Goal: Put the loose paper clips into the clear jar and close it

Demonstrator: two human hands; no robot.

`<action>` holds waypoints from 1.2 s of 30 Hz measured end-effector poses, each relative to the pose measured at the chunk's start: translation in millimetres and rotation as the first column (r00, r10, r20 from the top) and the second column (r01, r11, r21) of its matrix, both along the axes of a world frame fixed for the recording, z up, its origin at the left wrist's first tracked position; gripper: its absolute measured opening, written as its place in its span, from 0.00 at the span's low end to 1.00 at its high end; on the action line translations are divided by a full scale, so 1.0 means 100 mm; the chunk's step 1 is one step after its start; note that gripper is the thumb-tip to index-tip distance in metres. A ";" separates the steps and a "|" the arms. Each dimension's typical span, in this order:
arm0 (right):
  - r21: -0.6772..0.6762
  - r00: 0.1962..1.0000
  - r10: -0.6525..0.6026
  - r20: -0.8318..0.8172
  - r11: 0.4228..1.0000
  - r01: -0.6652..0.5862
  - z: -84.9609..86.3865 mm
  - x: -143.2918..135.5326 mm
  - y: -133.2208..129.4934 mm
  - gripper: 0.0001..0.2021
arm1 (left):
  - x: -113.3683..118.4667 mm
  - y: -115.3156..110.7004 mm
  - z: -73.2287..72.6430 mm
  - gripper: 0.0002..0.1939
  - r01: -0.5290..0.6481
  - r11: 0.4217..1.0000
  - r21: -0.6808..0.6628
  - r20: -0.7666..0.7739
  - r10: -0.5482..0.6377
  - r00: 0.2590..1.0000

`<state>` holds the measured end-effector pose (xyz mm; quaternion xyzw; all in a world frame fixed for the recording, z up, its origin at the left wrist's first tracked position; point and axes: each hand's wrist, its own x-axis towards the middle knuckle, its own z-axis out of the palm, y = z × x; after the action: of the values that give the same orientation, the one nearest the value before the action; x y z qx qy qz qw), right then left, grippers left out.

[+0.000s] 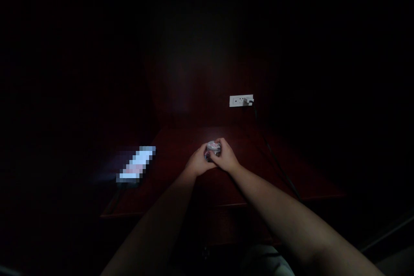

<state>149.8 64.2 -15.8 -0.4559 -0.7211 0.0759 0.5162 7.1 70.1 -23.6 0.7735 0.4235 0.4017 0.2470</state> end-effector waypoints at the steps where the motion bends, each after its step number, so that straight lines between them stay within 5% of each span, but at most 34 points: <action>1: 0.002 1.000 0.000 -0.003 1.000 0.000 0.00 0.00 0.00 0.15 | 0.00 0.00 0.00 0.38 -0.003 1.000 0.000 0.004 0.003 1.000; 15: 0.002 0.999 -0.026 -0.020 1.000 0.026 -0.02 0.01 -0.01 0.17 | -0.02 0.00 -0.02 0.40 -0.004 1.000 0.017 -0.040 0.005 0.999; 25: -0.107 0.993 0.035 -0.116 0.993 -0.047 -0.11 0.07 0.02 0.35 | 0.00 -0.02 0.01 0.40 -0.009 1.000 -0.016 0.005 0.009 1.000; 36: -0.181 0.975 0.075 -0.211 0.977 -0.114 -0.07 0.07 -0.05 0.27 | 0.00 0.00 -0.01 0.40 0.009 1.000 -0.021 0.026 -0.008 1.000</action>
<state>157.0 59.5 -22.3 -0.4583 -0.6749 0.2156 0.5365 6.8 69.7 -25.0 0.7673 0.4212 0.4061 0.2625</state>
